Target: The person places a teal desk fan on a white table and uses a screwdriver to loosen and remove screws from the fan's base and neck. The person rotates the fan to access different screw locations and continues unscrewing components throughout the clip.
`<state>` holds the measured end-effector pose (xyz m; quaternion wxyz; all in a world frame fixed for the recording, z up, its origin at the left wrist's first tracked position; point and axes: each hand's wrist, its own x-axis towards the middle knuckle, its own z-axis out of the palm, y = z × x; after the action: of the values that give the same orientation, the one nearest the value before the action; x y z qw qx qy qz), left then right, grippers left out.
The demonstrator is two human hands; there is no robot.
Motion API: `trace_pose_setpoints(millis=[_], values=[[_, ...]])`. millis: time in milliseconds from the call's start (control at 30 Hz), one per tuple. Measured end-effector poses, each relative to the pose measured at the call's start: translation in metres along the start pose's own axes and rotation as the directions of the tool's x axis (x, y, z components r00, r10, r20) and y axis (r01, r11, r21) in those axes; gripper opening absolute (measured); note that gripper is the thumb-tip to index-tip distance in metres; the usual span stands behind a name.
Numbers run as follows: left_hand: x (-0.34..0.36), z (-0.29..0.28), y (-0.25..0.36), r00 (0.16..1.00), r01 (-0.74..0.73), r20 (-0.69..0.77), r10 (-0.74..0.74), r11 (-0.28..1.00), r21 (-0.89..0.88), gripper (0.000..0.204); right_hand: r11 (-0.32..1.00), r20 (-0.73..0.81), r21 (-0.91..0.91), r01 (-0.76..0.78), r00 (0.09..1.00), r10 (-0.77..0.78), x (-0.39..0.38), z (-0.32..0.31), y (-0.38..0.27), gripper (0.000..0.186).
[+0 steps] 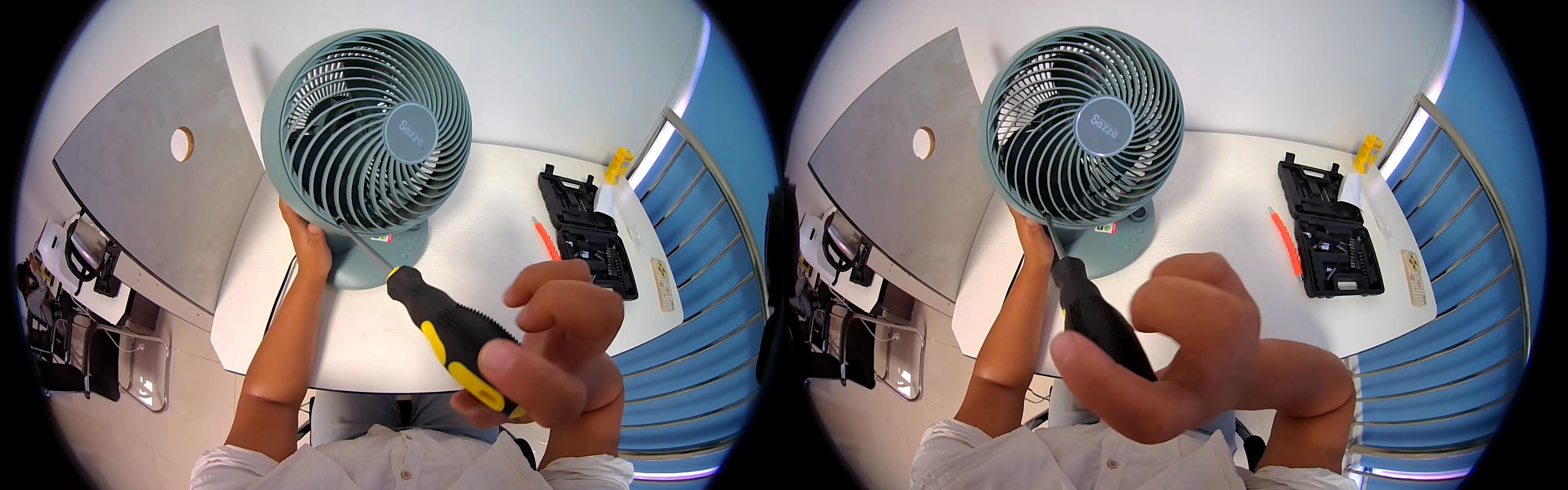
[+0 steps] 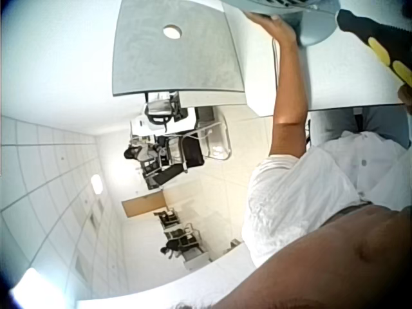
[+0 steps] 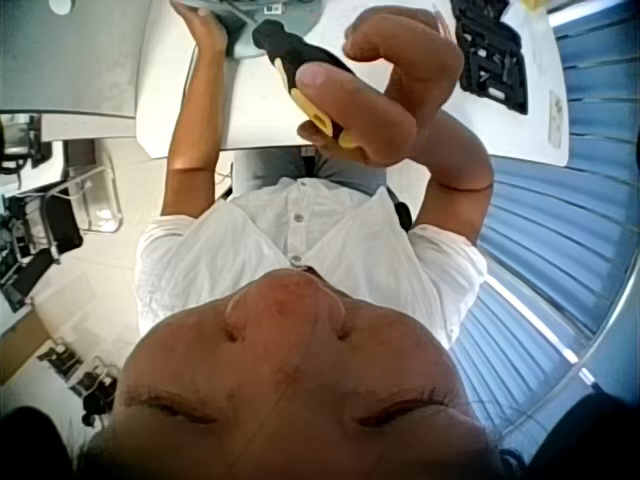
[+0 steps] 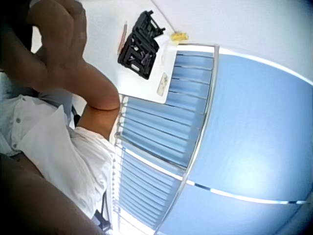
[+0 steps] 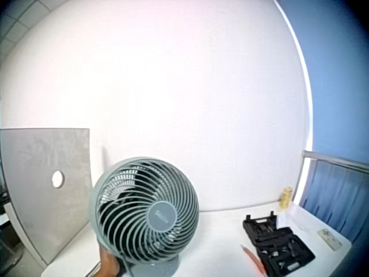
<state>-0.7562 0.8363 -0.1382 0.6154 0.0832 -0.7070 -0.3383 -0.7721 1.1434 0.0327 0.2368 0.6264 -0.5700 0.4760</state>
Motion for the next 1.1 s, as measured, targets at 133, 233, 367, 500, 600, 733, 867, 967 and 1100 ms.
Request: trace_pose_setpoints(millis=[133,233,367,500,600,733,867,967,1100], values=[[0.000,-0.001,-0.003,1.000,-0.011,-0.001,0.011,1.000,-0.019,0.090,1.000,0.127,0.012,-0.022,0.992,0.020,-0.002,-0.012,0.002,0.066],[0.001,0.002,-0.007,1.000,-0.026,-0.012,0.025,0.999,-0.040,0.091,0.997,0.061,0.079,0.001,0.998,-0.006,-0.005,-0.009,-0.001,0.061],[0.001,0.000,-0.002,1.000,-0.007,-0.002,0.007,0.999,-0.033,0.091,0.867,-0.102,-0.034,0.497,0.861,-0.497,0.007,0.003,0.034,0.037],[0.001,-0.001,0.000,1.000,-0.016,-0.002,0.016,1.000,-0.011,0.091,0.951,-0.151,0.153,0.267,0.958,-0.245,-0.006,0.012,0.016,0.034],[0.002,0.002,0.003,1.000,0.004,-0.005,-0.004,1.000,-0.018,0.092,0.916,-0.209,0.263,0.302,0.945,-0.251,-0.005,0.022,0.020,0.031],[0.001,-0.001,-0.001,1.000,-0.012,-0.007,0.012,1.000,-0.022,0.091,0.870,-0.148,0.403,0.283,0.959,-0.243,-0.003,0.018,0.023,0.031],[0.002,0.001,-0.004,1.000,-0.025,-0.014,0.024,0.999,-0.033,0.091,0.856,-0.130,0.438,0.276,0.961,-0.244,-0.001,0.017,0.024,0.036],[0.001,0.001,0.001,1.000,-0.008,-0.009,0.008,1.000,-0.029,0.090,0.928,-0.232,0.247,0.278,0.947,-0.222,0.001,0.020,0.024,0.039],[0.001,-0.002,0.002,1.000,-0.016,-0.021,0.016,1.000,-0.022,0.090,0.967,-0.179,0.150,0.206,0.968,-0.179,-0.007,0.013,0.024,0.038]])
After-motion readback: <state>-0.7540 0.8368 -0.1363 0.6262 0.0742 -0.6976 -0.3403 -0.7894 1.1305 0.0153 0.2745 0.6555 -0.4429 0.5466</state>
